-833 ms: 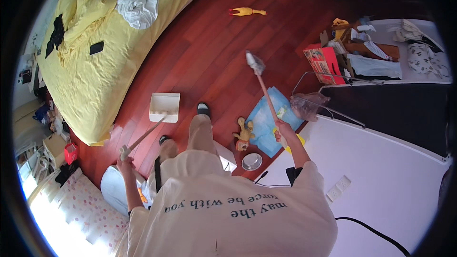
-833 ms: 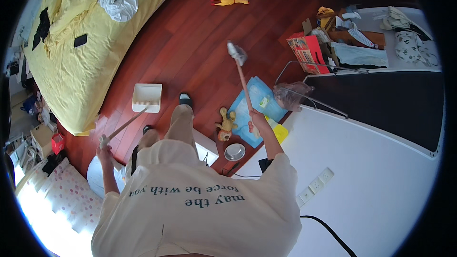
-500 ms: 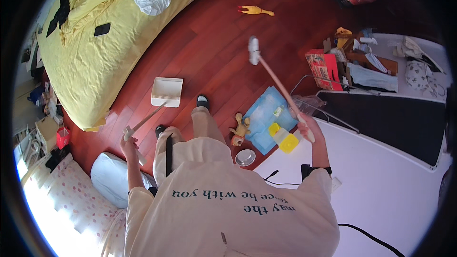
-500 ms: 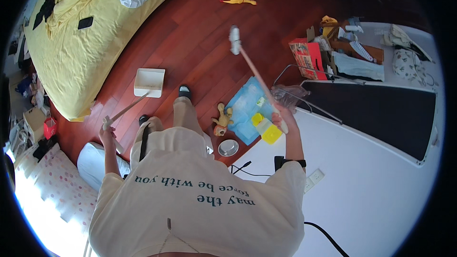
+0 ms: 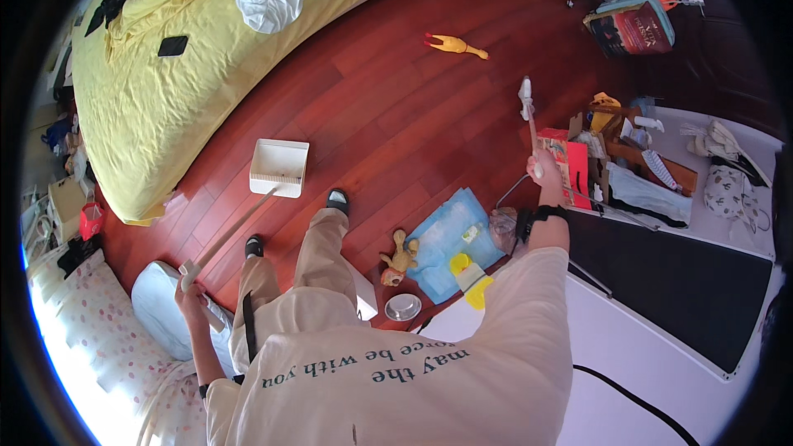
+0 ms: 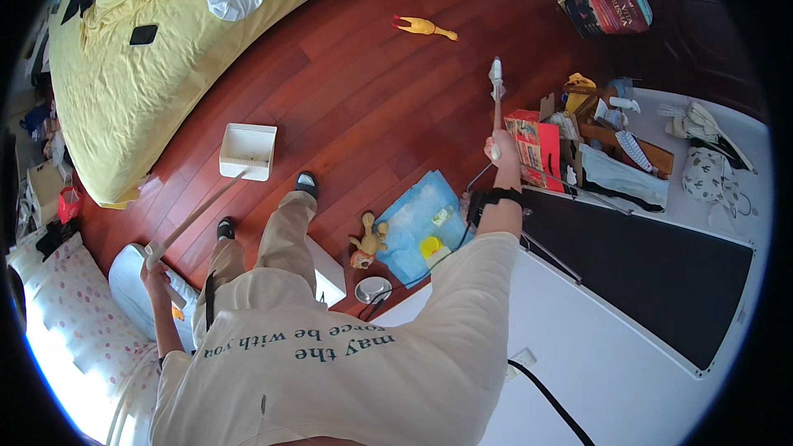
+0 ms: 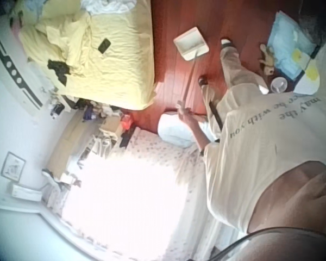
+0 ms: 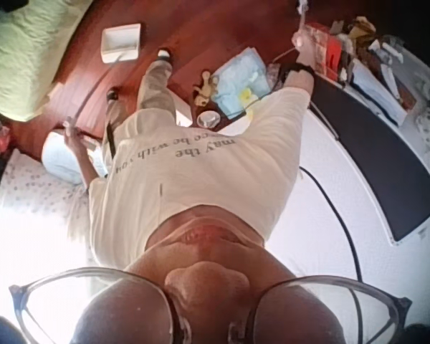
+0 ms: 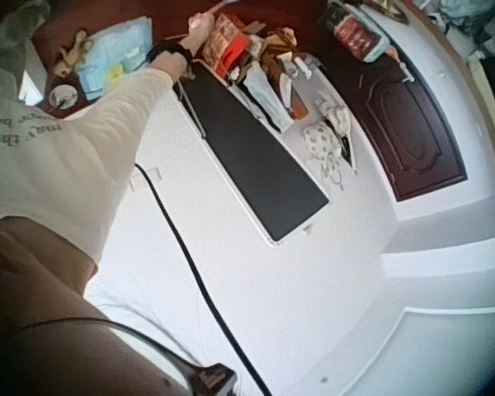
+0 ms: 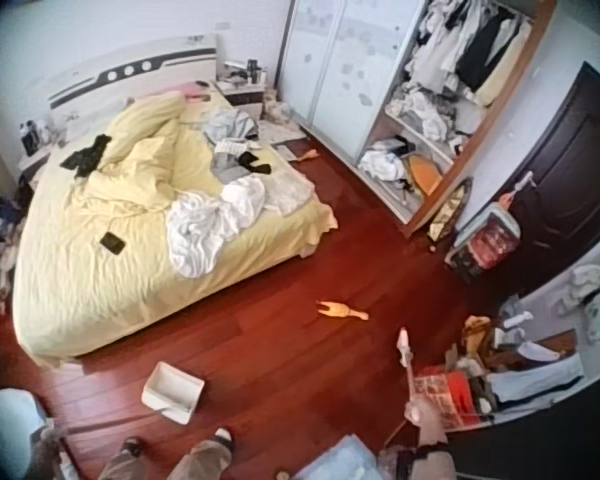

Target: The person sweeps a cluttered bedroom floor using a broom and dustpan, gathering debris into the dustpan. They then pick up a plastic bag and wipe the floor with a tissue.

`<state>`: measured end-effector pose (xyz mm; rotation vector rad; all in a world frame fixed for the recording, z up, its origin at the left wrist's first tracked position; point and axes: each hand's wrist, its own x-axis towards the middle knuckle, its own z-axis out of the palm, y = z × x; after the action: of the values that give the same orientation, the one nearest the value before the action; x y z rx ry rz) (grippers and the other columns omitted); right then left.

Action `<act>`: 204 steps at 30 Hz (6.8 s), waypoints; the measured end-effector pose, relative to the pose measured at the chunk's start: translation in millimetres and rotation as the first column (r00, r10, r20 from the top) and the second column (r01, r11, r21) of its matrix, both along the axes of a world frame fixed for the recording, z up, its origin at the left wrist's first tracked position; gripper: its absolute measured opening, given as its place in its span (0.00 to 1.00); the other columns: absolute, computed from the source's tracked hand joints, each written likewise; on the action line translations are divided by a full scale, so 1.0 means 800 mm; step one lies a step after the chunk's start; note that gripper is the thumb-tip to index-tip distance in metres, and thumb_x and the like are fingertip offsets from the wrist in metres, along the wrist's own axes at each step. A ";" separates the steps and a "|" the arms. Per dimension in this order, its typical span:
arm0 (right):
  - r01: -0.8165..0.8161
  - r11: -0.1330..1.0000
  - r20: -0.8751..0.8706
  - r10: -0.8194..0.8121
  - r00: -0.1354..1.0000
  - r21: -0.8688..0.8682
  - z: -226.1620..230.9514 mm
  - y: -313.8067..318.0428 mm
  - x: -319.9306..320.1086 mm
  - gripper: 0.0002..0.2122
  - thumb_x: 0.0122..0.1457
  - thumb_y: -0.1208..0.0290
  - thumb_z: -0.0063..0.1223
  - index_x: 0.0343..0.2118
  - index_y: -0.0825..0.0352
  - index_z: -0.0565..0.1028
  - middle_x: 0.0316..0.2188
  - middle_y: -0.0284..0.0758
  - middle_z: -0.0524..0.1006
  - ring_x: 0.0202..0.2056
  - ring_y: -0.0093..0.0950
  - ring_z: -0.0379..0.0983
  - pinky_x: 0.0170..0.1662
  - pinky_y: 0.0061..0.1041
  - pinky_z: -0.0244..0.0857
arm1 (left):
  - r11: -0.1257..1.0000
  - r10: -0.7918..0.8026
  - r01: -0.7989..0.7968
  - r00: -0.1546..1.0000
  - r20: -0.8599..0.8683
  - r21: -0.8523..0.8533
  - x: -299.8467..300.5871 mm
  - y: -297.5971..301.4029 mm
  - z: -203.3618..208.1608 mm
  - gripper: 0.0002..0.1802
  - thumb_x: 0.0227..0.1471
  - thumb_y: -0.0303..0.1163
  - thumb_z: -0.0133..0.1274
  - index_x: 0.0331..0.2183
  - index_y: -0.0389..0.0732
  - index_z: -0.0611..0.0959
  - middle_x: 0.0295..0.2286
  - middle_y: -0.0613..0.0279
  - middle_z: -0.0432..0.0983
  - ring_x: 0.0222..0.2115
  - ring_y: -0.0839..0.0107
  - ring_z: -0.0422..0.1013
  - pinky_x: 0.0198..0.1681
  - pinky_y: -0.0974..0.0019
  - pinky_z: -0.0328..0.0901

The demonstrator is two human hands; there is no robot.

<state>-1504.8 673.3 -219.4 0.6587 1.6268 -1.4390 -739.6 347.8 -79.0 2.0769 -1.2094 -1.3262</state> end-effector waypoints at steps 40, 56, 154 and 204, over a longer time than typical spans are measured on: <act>-0.678 0.720 0.136 0.664 0.735 0.150 0.099 -0.245 0.372 0.07 0.57 0.68 0.35 0.27 0.65 0.59 0.09 0.30 0.59 0.07 0.21 0.54 0.08 0.21 0.49 | 0.981 0.173 -0.178 0.983 -0.065 -0.080 0.213 0.102 0.006 0.14 0.42 0.23 0.42 0.34 0.34 0.77 0.14 0.66 0.68 0.11 0.81 0.60 0.12 0.76 0.55; -0.819 0.574 0.284 0.786 0.548 -0.007 0.203 -0.099 0.576 0.15 0.60 0.64 0.38 0.49 0.57 0.63 0.12 0.27 0.59 0.09 0.18 0.53 0.11 0.20 0.48 | 0.997 0.061 -0.058 0.997 0.052 -0.057 0.255 0.099 -0.030 0.08 0.43 0.25 0.45 0.28 0.36 0.77 0.13 0.66 0.68 0.10 0.81 0.60 0.11 0.75 0.53; -0.507 0.843 0.529 0.517 0.673 -0.179 0.275 -0.170 0.674 0.08 0.61 0.61 0.38 0.33 0.56 0.57 0.12 0.24 0.60 0.09 0.14 0.54 0.09 0.14 0.49 | 0.550 -0.743 0.826 0.418 0.523 0.121 0.161 -0.164 -0.073 0.17 0.49 0.41 0.46 0.41 0.48 0.78 0.33 0.48 0.75 0.36 0.50 0.71 0.39 0.52 0.66; 0.583 0.678 0.811 0.032 0.585 -0.447 0.246 0.203 0.655 0.19 0.63 0.65 0.35 0.57 0.58 0.54 0.12 0.26 0.60 0.09 0.15 0.56 0.10 0.13 0.53 | 0.822 -0.506 0.555 0.815 0.280 -0.130 -0.015 -0.044 -0.041 0.14 0.41 0.30 0.47 0.32 0.38 0.80 0.18 0.55 0.76 0.22 0.64 0.74 0.26 0.63 0.66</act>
<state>-981.1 835.8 -22.3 0.9524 0.2205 -1.5281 -751.4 312.7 -112.0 1.8445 -2.0611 -1.1127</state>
